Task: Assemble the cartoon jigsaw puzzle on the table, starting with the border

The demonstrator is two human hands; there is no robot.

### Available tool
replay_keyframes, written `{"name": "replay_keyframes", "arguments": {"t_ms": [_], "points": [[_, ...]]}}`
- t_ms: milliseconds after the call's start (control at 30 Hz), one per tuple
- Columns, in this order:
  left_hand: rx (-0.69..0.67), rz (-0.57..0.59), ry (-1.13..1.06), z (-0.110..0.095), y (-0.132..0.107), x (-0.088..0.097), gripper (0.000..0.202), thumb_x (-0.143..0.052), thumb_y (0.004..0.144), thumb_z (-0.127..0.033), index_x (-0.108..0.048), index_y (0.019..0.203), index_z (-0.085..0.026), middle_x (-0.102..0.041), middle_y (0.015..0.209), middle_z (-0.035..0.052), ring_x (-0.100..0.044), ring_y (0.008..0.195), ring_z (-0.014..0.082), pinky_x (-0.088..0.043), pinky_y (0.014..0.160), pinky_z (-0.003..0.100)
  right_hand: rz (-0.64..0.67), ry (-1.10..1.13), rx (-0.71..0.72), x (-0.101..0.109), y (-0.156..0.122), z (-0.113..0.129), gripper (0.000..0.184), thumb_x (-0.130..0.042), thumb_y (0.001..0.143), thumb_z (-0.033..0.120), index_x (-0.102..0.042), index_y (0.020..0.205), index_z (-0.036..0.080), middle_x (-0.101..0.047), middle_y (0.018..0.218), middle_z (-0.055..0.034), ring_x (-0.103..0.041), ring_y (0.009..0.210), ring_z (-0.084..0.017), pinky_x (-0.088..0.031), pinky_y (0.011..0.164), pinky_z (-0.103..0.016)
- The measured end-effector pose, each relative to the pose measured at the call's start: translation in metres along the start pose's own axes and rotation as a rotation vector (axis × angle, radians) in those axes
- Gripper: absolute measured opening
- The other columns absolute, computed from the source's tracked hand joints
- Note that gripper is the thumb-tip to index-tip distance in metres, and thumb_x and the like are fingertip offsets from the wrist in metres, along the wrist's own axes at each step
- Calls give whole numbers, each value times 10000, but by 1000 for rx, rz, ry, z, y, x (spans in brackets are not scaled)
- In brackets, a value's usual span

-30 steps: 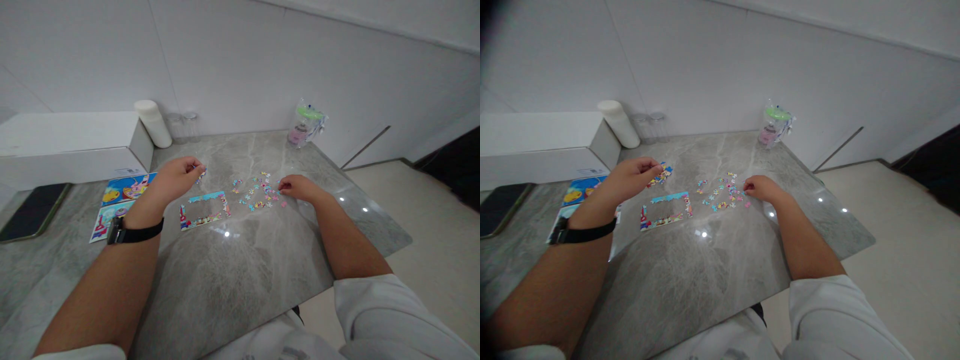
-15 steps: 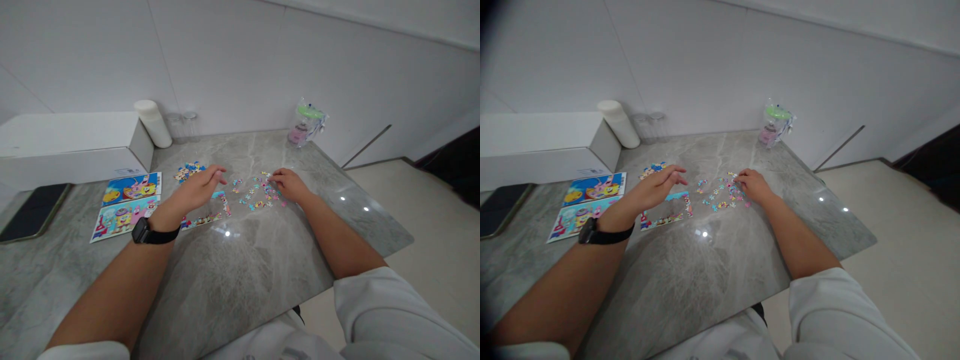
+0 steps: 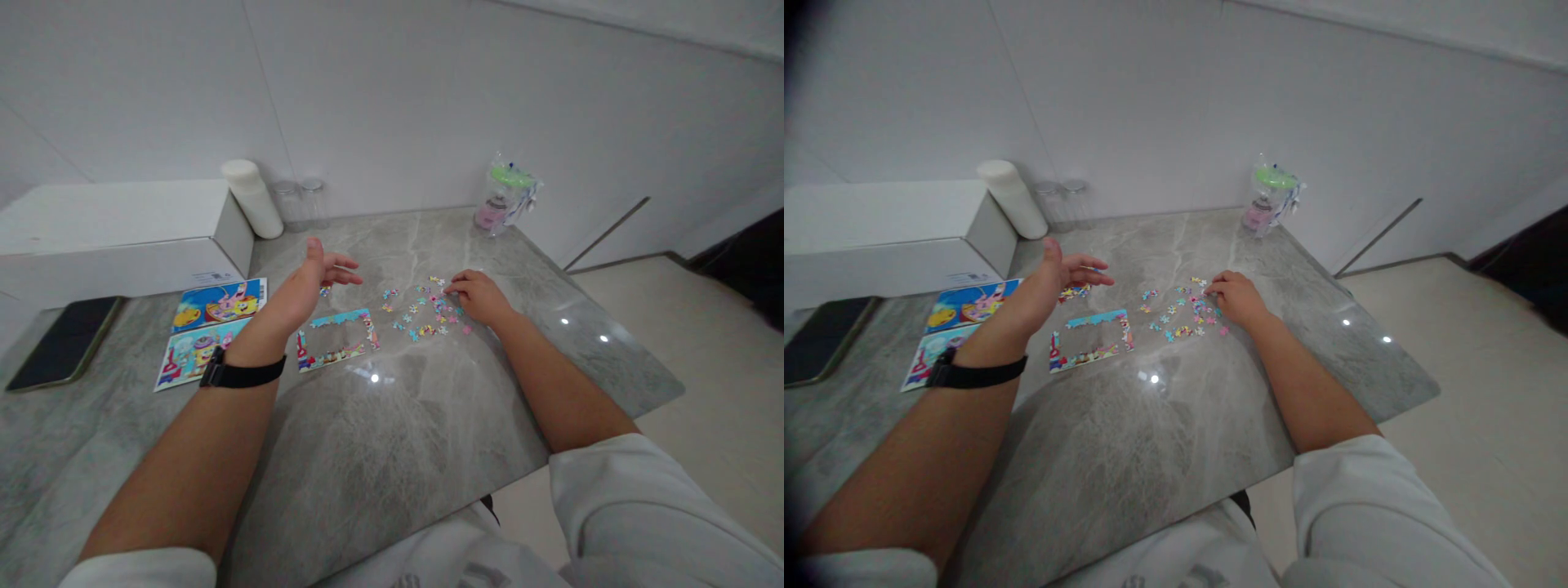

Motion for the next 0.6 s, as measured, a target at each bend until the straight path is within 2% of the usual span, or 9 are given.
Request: {"name": "replay_keyframes", "arguments": {"t_ms": [233, 433, 533, 600], "points": [[26, 21, 58, 2, -1, -5, 1007, -5, 957, -840, -754, 1207, -217, -822, 1101, 136, -694, 1210, 350, -408, 1133, 527, -27, 1, -18, -1, 0, -7, 488, -537, 838, 19, -859, 1098, 276, -737, 1239, -97, -648, 1145, -253, -483, 1055, -395], [6, 61, 77, 4, -4, -16, 1016, -6, 959, -842, -737, 1217, -184, -815, 1138, 139, -682, 1241, 340, -375, 1192, 531, 7, 9, -43, -1, 1, -9, 474, -561, 824, 14, -859, 1086, 273, -741, 1244, -91, -655, 1129, -246, -482, 1064, -386], [-13, 94, 68, 7, -4, -25, 985, -57, 960, -854, -742, 1210, -192, -813, 1148, 136, -688, 1234, 333, -400, 1181, 525, 8, 6, -66, 5, 1, -4, 437, -556, 852, 24, -852, 1086, 246, -746, 1240, -106, -660, 1135, -252, -479, 1069, -388], [-24, 115, 58, 10, -3, -31, 952, -92, 967, -852, -749, 1200, -204, -815, 1141, 132, -695, 1222, 326, -408, 1177, 525, -9, 18, -60, 10, 1, 8, 417, -527, 901, 52, -830, 1138, 214, -750, 1224, -120, -661, 1140, -254, -479, 1064, -386]]}}
Point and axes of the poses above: each hand's wrist, its own y-axis towards the middle knuckle, its own x-axis out of the back of the hand, z = x × y, the point moved 8 cm from there along y, towards the middle knuckle
